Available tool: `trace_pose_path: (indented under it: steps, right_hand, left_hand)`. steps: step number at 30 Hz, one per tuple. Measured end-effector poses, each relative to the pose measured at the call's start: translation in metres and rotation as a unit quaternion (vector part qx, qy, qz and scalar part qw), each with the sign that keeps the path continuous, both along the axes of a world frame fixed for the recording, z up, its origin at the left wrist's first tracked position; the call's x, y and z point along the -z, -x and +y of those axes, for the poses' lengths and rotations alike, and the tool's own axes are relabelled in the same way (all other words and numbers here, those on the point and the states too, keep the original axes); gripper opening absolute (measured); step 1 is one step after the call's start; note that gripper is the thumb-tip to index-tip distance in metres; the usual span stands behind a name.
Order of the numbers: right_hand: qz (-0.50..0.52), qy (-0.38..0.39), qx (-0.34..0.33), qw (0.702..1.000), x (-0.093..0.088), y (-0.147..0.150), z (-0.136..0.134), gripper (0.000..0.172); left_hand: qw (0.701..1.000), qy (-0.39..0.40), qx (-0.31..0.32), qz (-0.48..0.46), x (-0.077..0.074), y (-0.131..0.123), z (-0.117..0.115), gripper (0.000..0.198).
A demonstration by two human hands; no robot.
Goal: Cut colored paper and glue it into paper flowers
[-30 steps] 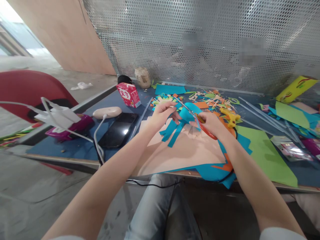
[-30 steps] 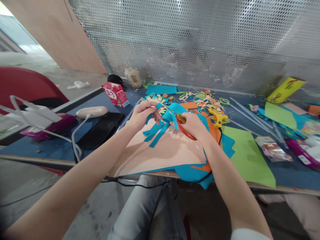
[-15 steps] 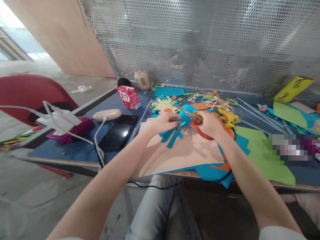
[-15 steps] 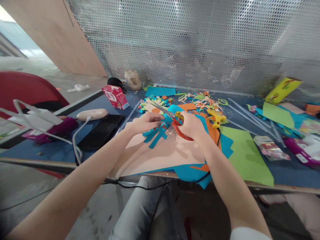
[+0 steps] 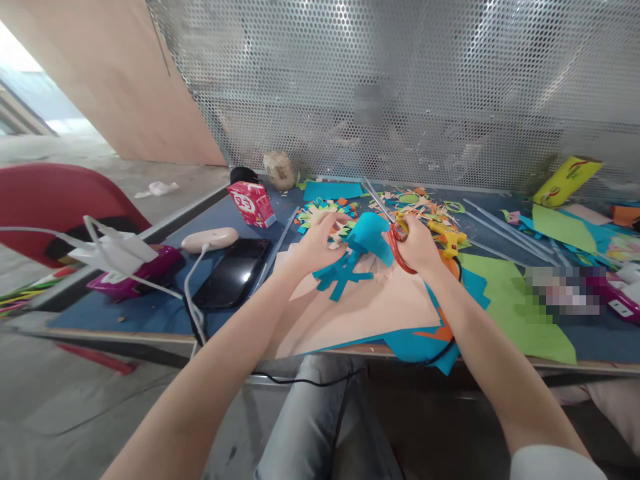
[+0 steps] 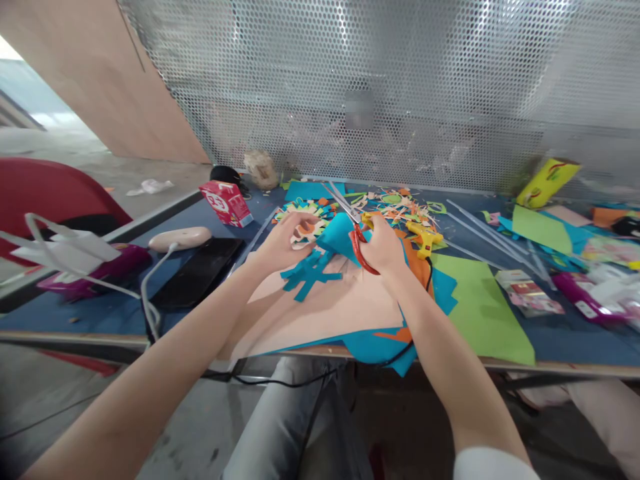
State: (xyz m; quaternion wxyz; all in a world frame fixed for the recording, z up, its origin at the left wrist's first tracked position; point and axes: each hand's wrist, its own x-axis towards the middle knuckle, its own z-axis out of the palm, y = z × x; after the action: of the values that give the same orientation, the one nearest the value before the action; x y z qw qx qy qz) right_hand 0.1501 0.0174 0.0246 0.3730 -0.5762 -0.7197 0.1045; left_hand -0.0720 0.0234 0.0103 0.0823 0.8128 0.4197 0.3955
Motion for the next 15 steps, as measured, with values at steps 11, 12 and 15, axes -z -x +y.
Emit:
trace_pose_path:
  steps: [11, 12, 15]
  right_hand:
    - [0.099, -0.074, 0.05, 0.991, 0.001, -0.001, 0.002, 0.019]
    - [0.111, -0.076, 0.053, 0.989, 0.001, -0.001, 0.002, 0.019]
    - [0.134, -0.069, 0.055, 0.987, 0.002, -0.002, 0.004, 0.019]
  left_hand:
    - [0.982, 0.063, -0.167, -0.063, -0.01, -0.006, 0.014, 0.024]
    - [0.975, 0.064, -0.194, -0.091, -0.015, -0.004, 0.019, 0.021]
    - [0.934, 0.149, -0.22, -0.241, -0.029, 0.007, 0.045, 0.014]
